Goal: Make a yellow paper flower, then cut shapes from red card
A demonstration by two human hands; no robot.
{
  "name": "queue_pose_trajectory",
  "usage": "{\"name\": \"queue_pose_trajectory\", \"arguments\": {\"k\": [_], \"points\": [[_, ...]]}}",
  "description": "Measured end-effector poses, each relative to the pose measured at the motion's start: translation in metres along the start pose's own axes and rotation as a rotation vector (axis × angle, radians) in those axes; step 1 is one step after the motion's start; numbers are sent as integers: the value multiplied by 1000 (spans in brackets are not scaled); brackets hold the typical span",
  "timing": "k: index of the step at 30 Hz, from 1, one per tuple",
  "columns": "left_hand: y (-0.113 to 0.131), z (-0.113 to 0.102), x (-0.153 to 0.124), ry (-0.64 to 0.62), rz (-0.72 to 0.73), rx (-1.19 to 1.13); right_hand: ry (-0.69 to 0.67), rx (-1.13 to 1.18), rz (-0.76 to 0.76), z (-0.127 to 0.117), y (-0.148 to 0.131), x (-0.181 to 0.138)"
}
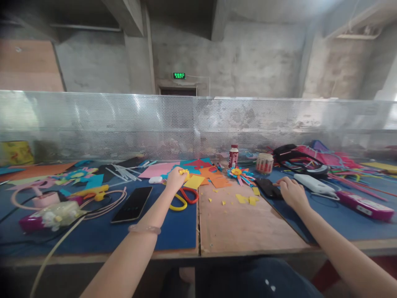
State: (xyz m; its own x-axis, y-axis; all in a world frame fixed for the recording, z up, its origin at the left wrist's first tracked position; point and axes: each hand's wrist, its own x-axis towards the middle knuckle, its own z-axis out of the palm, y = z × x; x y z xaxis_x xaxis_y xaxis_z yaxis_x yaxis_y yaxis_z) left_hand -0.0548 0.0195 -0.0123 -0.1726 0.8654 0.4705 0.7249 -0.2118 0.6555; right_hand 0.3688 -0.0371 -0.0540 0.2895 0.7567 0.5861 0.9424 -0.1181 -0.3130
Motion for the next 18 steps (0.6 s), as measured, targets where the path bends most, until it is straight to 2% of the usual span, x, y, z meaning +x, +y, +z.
{"name": "queue_pose_trajectory", "arguments": {"k": [6,18], "points": [[-3,6,2,-40,19,44,-98,85,26,-2,1,0],[-2,5,1,11,28,35,-71,70,-18,1,1,0]]}}
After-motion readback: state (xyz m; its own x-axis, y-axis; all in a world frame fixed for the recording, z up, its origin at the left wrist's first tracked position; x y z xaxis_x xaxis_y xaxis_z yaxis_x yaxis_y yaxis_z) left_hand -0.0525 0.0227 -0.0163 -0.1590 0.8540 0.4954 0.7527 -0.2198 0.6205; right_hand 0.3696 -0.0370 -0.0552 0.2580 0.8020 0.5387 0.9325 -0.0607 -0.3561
